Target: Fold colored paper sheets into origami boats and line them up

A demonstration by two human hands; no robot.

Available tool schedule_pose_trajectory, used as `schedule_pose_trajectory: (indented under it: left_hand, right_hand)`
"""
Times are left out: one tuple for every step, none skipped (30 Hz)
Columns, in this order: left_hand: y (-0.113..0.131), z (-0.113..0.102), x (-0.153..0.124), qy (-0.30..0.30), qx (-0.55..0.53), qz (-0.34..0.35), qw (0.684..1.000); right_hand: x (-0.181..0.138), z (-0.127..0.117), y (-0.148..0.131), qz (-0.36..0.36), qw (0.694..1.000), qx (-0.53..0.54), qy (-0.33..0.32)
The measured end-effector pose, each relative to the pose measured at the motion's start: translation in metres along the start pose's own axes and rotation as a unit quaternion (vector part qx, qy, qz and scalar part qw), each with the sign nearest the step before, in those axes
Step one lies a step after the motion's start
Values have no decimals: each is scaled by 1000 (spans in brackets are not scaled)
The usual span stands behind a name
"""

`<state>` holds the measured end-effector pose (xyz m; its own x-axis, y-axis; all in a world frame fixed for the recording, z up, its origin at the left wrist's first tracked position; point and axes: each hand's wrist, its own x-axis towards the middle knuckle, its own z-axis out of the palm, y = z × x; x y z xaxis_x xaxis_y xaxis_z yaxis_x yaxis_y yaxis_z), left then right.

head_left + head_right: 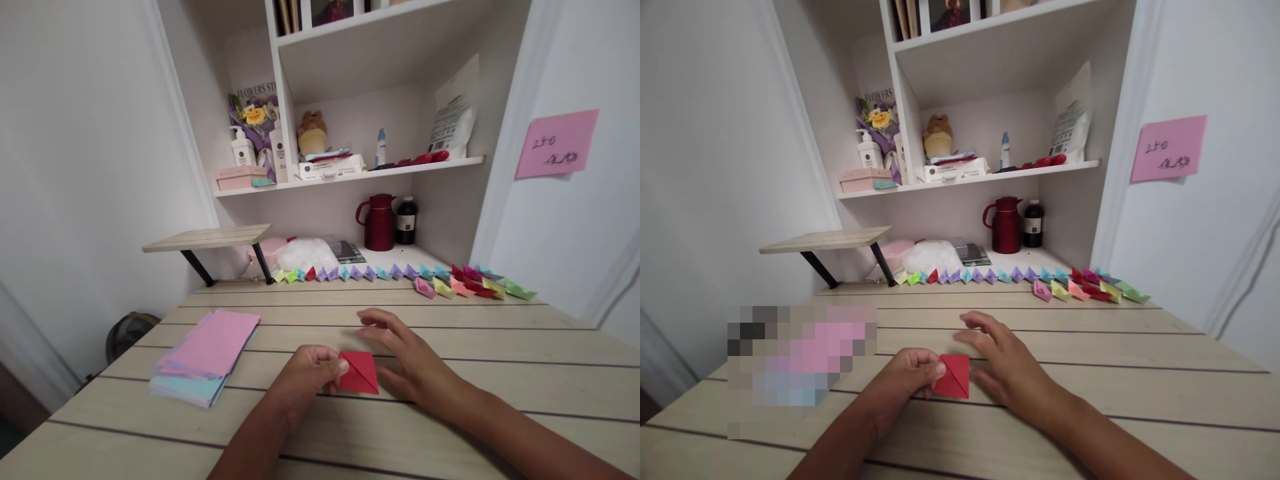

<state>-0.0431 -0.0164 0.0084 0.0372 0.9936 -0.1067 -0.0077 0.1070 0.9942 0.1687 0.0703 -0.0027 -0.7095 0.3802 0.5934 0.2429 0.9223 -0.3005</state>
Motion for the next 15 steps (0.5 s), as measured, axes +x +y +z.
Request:
schedule_pose_trajectory:
  left_hand:
    - [0, 0, 0, 1, 4, -2, 1000]
    - [1, 1, -1, 3, 8, -2, 1000]
    - [1, 1, -1, 3, 12, 0, 1000]
    - [1, 1, 0, 1, 19, 2, 1000]
    - [1, 1, 1, -2, 30, 4, 1000]
    - [1, 1, 2, -3, 53, 6, 999]
    - [0, 1, 4, 0, 84, 8, 996]
    - [-1, 2, 7, 6, 119, 9, 993]
    - [-2, 3, 11, 15, 154, 10, 988]
    - [-3, 4, 15, 25, 185, 10, 982]
    - [-5, 6, 19, 36, 211, 11, 977]
    - [-7, 8, 24, 46, 232, 13, 971]
    - [-8, 11, 27, 55, 249, 18, 967]
    - [-10, 14, 30, 65, 265, 25, 962]
    - [-11, 17, 32, 78, 286, 36, 954]
  right_hand:
    - [0, 0, -4, -26, 1000, -18, -2]
    - [1, -1, -8, -50, 998, -34, -3]
    - [2, -1, -11, -73, 996, -50, -2]
    - [2, -2, -14, -90, 994, -64, 0]
    - [3, -2, -15, -103, 992, -76, 2]
    - [3, -2, -15, -112, 990, -85, 0]
    - [3, -1, -15, -119, 989, -92, -5]
    - [3, 0, -13, -121, 988, -95, -14]
    - [3, 1, -11, -120, 988, -96, -25]
    - [3, 2, -8, -117, 988, -95, -39]
    - [3, 4, -6, -110, 988, -92, -55]
    - [3, 5, -4, -100, 988, -89, -71]
    - [3, 6, -2, -88, 988, -86, -88]
    - [3, 7, 0, -76, 988, -84, -102]
    - [3, 7, 1, -63, 988, -81, -114]
